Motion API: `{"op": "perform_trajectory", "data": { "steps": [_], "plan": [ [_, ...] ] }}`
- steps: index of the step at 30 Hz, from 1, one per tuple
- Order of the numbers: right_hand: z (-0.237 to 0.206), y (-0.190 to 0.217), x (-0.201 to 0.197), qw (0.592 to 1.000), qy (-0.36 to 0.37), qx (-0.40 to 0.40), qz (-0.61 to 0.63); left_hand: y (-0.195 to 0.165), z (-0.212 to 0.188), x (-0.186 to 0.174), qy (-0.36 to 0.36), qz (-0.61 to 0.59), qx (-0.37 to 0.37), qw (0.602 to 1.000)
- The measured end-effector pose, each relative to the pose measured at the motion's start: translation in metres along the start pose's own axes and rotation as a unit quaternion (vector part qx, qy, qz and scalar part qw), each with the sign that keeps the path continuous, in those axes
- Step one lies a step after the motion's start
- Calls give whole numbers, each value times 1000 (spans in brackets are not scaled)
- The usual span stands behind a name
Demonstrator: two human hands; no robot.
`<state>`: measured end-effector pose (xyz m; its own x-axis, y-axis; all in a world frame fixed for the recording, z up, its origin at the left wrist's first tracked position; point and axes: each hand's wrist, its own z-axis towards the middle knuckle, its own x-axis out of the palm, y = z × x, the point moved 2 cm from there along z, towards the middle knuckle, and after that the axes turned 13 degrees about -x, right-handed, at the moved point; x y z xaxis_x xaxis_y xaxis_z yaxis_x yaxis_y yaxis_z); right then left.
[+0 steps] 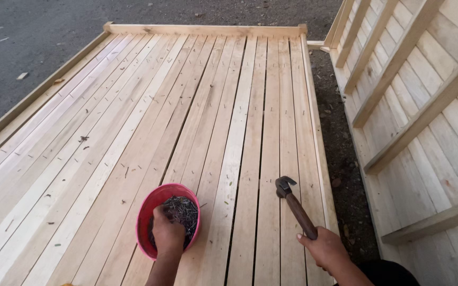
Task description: The person hammers nails into a large wooden plank surface outdoors. They repeatedly take nails from a pink bucket, position each nail on a plank, and drive it in with a claw hammer, working across the planks.
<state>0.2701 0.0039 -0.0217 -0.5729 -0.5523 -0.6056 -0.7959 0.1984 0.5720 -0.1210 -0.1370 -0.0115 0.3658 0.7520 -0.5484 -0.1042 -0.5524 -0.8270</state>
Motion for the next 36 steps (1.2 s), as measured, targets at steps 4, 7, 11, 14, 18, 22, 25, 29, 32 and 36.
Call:
{"op": "perform_trajectory", "data": {
  "steps": [4,7,11,14,18,22,25,29,32,36],
  "plan": [
    [0,3,1,999,21,20,-19,-3,0,1,-4,72,52,996],
    [-3,4,2,1000,10,18,-12,0,2,3,-8,70,92,993],
    [-3,4,1,1000,7,11,-27,1,3,4,-20,72,122,990],
    [-1,-1,2,999,16,22,-28,2,5,1,-2,73,76,994],
    [4,-12,8,1000,-13,3,-6,0,5,-2,37,72,13,997],
    [16,-17,11,1000,-2,5,28,4,9,-1,37,68,-40,996],
    [21,-17,12,999,22,0,39,10,14,-1,18,55,-40,998],
    [21,-9,14,999,-9,-47,-8,13,18,-5,-12,38,-52,998],
    [23,-1,16,997,76,-32,-8,7,19,-7,-35,136,-40,989],
    [26,10,12,990,116,-77,-38,-4,16,-2,-97,188,53,976]
  ]
}}
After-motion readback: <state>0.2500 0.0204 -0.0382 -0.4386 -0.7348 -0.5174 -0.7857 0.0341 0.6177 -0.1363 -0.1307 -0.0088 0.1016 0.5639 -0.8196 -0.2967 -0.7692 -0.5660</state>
